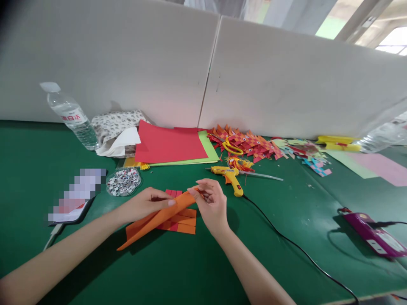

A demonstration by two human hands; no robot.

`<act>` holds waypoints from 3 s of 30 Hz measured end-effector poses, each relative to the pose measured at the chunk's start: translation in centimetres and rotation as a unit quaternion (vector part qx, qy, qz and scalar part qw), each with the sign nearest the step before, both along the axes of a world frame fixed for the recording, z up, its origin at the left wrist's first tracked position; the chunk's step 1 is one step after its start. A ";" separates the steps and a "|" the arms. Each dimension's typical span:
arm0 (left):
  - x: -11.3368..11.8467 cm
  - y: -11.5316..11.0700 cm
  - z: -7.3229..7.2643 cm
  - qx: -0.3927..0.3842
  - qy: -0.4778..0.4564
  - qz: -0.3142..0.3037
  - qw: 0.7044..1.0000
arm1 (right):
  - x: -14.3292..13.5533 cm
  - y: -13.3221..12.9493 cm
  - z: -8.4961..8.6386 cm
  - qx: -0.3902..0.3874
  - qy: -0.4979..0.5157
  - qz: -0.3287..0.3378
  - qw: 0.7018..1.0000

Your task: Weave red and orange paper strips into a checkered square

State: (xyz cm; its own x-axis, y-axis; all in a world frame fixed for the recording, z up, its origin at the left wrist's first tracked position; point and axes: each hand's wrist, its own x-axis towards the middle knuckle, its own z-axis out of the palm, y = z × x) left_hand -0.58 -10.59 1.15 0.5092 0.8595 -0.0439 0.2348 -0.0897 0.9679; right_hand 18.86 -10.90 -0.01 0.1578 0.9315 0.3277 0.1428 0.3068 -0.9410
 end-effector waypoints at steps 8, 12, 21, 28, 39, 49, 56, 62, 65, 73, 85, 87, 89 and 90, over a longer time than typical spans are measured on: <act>1.1 -0.1 -2.2 -0.133 -0.073 0.048 0.987 | 0.2 0.4 -0.4 -0.057 0.038 0.057 0.996; 1.0 0.0 -2.3 -0.156 -0.083 0.075 0.981 | 0.0 0.4 -0.4 -0.096 0.083 0.112 0.986; 1.2 -0.3 -2.7 -0.068 -0.051 0.084 0.993 | -0.6 0.3 -1.1 -0.171 0.043 0.120 0.977; 1.2 -0.2 -2.9 0.015 0.003 0.082 0.997 | -0.4 0.6 -1.2 -0.202 0.054 0.107 0.972; 1.1 -0.3 -2.6 -0.010 -0.002 0.084 0.996 | 0.0 0.4 -1.0 -0.184 0.077 0.101 0.975; 1.0 -0.1 -2.8 -0.049 -0.008 0.069 0.996 | -0.4 0.2 -0.9 -0.164 0.091 0.062 0.980; 1.2 -0.6 -2.5 0.017 0.031 0.079 0.996 | -0.2 0.4 -0.6 -0.165 0.083 0.047 0.982; 1.4 -1.0 -3.0 0.046 0.009 0.119 0.992 | -0.5 0.2 -0.6 -0.206 0.031 0.157 0.966; 1.4 -1.1 -3.0 0.041 -0.004 0.112 0.993 | -0.7 -0.1 -0.5 -0.182 0.022 0.152 0.971; 1.1 -0.9 -2.5 -0.011 0.002 0.031 0.999 | -0.4 0.0 -0.2 -0.147 0.048 0.081 0.985; 1.2 -1.3 -2.7 0.032 0.012 0.031 0.999 | -0.5 0.2 -0.4 -0.174 0.049 0.129 0.975; 1.1 -1.3 -2.7 0.017 0.008 0.017 1.000 | -0.5 0.2 -0.4 -0.163 0.060 0.102 0.980; 1.1 -1.3 -2.6 0.014 0.011 0.007 1.000 | -0.5 0.3 -0.5 -0.159 0.078 0.076 0.981; 1.1 -1.2 -2.6 0.017 0.015 0.004 1.000 | -0.5 0.3 -0.5 -0.161 0.086 0.069 0.981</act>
State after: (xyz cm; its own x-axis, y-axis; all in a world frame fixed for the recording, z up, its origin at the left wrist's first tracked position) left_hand 0.48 -11.84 -1.44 0.5005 0.8652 -0.0302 0.2653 -0.1200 0.9567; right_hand 18.34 -10.59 -0.55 0.0496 0.9987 -0.0084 -0.0490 -0.0060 -0.9988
